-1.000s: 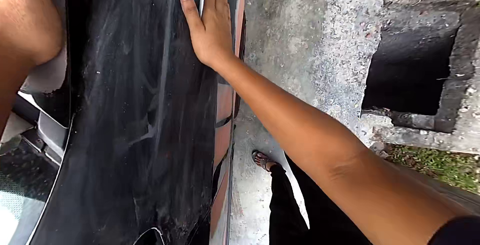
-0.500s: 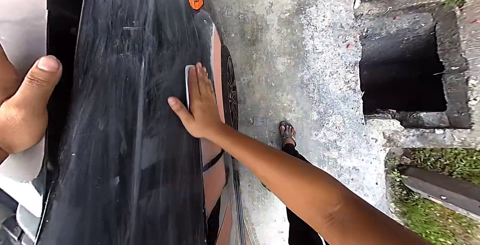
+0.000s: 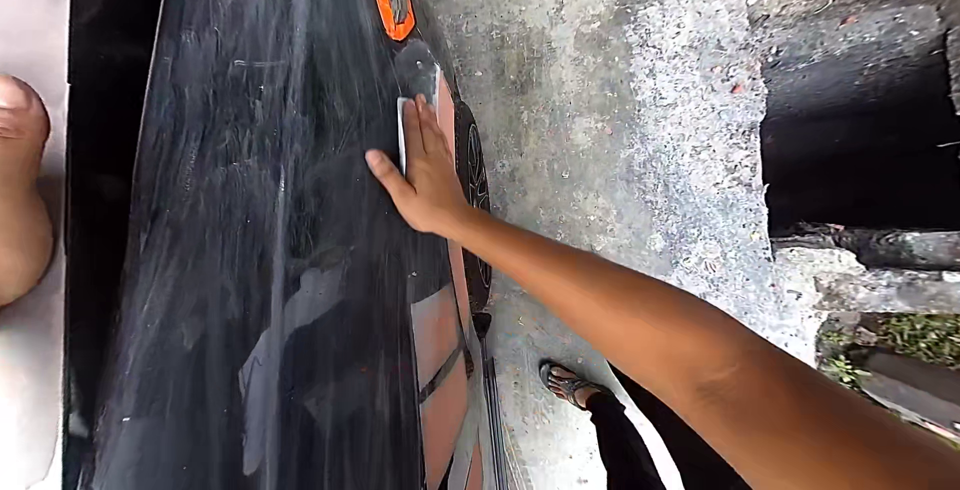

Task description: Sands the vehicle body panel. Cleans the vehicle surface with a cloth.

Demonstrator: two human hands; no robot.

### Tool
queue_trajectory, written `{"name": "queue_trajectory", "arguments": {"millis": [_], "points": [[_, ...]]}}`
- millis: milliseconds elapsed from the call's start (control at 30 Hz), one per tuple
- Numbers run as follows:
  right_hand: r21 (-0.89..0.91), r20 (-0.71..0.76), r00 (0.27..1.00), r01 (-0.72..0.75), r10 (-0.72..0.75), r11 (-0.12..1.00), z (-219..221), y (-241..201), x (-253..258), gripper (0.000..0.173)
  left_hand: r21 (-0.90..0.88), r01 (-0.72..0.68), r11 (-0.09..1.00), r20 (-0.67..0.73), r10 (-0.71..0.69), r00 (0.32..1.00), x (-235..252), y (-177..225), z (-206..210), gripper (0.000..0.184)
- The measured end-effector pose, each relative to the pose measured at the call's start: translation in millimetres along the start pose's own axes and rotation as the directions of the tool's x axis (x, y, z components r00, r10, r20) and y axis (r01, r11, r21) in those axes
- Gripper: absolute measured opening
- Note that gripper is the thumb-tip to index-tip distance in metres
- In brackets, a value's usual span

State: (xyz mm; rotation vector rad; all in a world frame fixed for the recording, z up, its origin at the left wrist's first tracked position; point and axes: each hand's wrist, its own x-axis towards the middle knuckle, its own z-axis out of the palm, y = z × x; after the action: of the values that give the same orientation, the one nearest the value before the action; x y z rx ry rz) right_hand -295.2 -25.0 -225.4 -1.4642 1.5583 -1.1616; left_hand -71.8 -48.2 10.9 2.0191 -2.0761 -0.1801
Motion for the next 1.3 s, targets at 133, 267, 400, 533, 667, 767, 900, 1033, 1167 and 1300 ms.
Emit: {"name": "queue_trajectory", "arguments": {"millis": [133,267,400,533,667,767,900,1033,1167,1300], "points": [[0.01,-0.049,0.996,-0.069,0.069,0.998,-7.3,-34.8,18.7,0.088,-0.227,-0.09,0.97,-0.014,0.089,0.996,10.9,11.0,7.7,0.04],[0.005,0.159,0.902,0.406,-0.402,0.914,-10.4,-43.8,-131.2,0.097,-0.167,-0.216,0.962,0.099,0.234,0.967,47.2,-3.7,-0.6,0.068],[-0.043,0.192,0.889,0.431,-0.416,0.901,-12.7,-14.4,-84.5,0.098,-0.181,-0.151,0.972,0.071,0.166,0.984,50.2,-9.6,-2.6,0.056],[-0.008,0.013,0.995,0.1,-0.1,0.995,-9.4,7.0,63.4,0.091,-0.227,-0.169,0.959,0.083,0.193,0.978,52.0,-21.6,1.2,0.069],[0.02,-0.012,1.0,-0.003,0.004,1.0,-10.2,-35.0,20.7,0.085,-0.091,-0.226,0.97,0.091,0.234,0.968,59.4,-60.6,2.4,0.093],[-0.022,0.118,0.972,0.209,-0.205,0.978,-8.9,-60.7,-90.5,0.097,0.051,-0.281,0.958,0.078,0.276,0.958,67.1,-71.0,-0.2,0.106],[-0.077,0.197,0.921,0.358,-0.338,0.931,-12.3,-51.3,-33.5,0.101,0.129,-0.316,0.94,0.102,0.305,0.947,75.0,-59.2,-5.4,0.112],[-0.096,0.104,0.966,0.247,-0.237,0.964,-6.8,-54.4,117.0,0.095,0.123,-0.294,0.948,0.096,0.283,0.954,70.6,-59.7,-4.9,0.113],[-0.081,0.155,0.973,0.187,-0.172,0.979,-13.3,-95.1,62.5,0.091,0.144,-0.306,0.941,0.096,0.294,0.951,75.9,-56.5,-5.1,0.112],[-0.015,0.321,0.88,0.374,-0.35,0.927,-14.7,-114.1,-76.3,0.089,0.151,-0.288,0.946,0.082,0.278,0.957,74.7,-54.7,-5.1,0.11]]}}
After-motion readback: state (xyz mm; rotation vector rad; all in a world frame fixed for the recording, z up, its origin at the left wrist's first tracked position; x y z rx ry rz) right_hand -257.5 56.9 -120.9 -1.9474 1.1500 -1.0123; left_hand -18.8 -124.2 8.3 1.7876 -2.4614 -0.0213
